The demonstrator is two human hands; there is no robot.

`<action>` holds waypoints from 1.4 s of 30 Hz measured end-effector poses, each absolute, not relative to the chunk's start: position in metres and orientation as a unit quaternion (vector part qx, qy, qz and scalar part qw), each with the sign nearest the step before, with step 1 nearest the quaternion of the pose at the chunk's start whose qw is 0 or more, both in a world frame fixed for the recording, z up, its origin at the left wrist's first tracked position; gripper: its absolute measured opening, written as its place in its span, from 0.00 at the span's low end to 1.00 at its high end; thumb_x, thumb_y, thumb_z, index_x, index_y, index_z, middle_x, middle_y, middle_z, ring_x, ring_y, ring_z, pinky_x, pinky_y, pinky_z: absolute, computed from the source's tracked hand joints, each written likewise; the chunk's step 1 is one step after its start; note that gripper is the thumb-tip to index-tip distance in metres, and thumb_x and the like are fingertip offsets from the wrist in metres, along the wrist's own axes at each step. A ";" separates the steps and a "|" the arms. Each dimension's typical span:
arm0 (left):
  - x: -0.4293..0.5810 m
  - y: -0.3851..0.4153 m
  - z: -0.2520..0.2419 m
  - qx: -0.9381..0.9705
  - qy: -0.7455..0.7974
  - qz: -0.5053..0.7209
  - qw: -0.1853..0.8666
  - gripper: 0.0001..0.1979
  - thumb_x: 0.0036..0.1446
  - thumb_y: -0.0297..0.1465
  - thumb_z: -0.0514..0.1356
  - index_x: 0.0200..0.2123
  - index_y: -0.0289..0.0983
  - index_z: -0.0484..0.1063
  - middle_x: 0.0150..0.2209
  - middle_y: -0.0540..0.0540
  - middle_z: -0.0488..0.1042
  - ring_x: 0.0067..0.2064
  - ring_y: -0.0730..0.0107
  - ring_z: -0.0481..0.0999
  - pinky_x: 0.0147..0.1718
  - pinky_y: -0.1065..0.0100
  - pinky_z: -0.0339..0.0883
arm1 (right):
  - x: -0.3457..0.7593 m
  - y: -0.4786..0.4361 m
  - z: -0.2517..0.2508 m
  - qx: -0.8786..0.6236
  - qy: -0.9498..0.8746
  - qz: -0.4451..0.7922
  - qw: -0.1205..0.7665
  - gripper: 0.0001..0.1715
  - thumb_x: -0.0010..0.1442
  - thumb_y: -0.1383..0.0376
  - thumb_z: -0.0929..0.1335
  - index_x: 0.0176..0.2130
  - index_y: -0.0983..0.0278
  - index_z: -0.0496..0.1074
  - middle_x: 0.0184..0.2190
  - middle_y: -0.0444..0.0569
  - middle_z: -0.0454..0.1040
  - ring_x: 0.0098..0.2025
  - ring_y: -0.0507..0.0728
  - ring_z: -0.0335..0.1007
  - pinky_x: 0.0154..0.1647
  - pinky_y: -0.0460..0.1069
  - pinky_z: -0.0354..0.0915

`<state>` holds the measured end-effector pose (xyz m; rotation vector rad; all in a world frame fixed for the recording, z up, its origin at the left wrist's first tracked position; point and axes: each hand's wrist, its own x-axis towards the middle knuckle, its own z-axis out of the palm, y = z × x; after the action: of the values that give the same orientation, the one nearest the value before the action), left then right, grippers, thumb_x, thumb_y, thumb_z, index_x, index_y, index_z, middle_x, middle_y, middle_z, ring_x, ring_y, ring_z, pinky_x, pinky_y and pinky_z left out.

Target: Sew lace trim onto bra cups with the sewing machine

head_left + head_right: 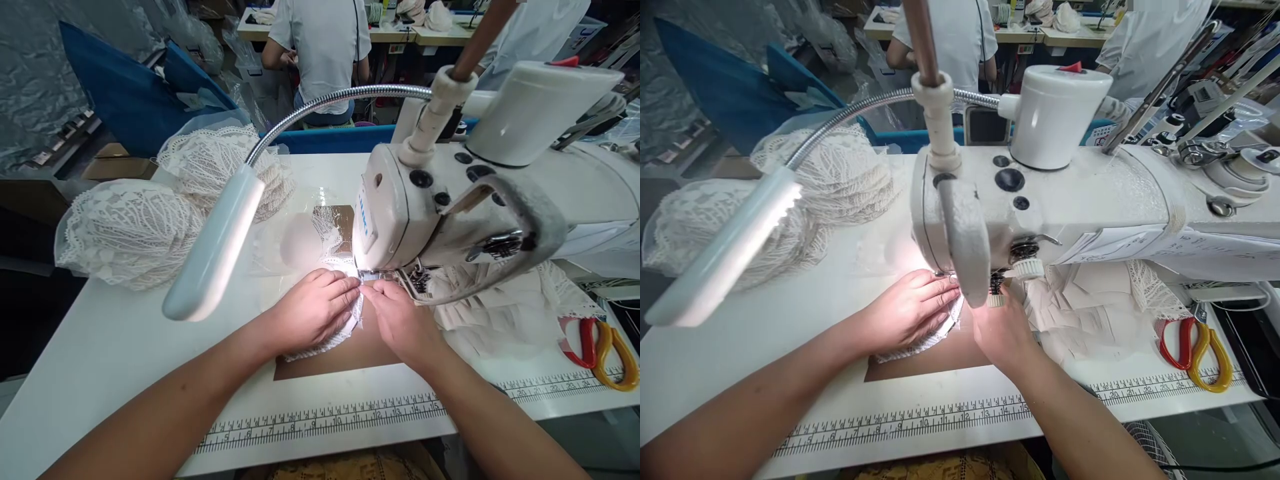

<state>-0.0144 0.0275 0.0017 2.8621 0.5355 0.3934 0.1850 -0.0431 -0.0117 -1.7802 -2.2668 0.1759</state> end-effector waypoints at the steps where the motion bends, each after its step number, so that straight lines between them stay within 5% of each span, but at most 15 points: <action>1: -0.015 0.028 0.001 0.969 0.184 0.134 0.101 0.18 0.65 0.32 0.52 0.54 0.32 0.70 0.54 0.37 0.71 0.49 0.55 0.70 0.47 0.56 0.66 | 0.184 -0.043 -0.012 -0.610 -0.780 0.058 0.126 0.24 0.60 0.74 0.60 0.51 0.62 0.73 0.42 0.54 0.76 0.41 0.57 0.72 0.37 0.48 0.68; 9: -0.013 0.030 0.002 0.966 0.200 0.137 0.086 0.18 0.65 0.32 0.52 0.54 0.32 0.70 0.54 0.35 0.71 0.49 0.55 0.72 0.48 0.53 0.67 | 0.181 -0.038 -0.015 -0.604 -0.785 0.029 0.135 0.22 0.61 0.76 0.59 0.46 0.63 0.76 0.35 0.53 0.76 0.38 0.57 0.72 0.36 0.49 0.66; 19: -0.013 0.035 0.001 0.970 0.187 0.132 0.084 0.17 0.65 0.25 0.50 0.54 0.33 0.69 0.55 0.39 0.71 0.53 0.56 0.69 0.50 0.54 0.64 | 0.184 -0.040 -0.015 -0.599 -0.782 0.060 0.163 0.26 0.60 0.75 0.59 0.52 0.61 0.74 0.43 0.54 0.77 0.41 0.57 0.73 0.38 0.48 0.69; 42: -0.016 0.042 -0.002 0.957 0.260 0.113 0.058 0.17 0.66 0.33 0.50 0.54 0.35 0.69 0.57 0.37 0.68 0.55 0.50 0.65 0.52 0.50 0.58 | 0.185 -0.036 -0.015 -0.605 -0.782 0.082 0.127 0.29 0.60 0.76 0.58 0.55 0.61 0.72 0.41 0.54 0.76 0.40 0.57 0.71 0.40 0.49 0.69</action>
<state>-0.0158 0.0416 -0.0023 2.9016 0.7882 0.3412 0.1850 -0.0358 -0.0146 -1.7599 -2.2752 0.2386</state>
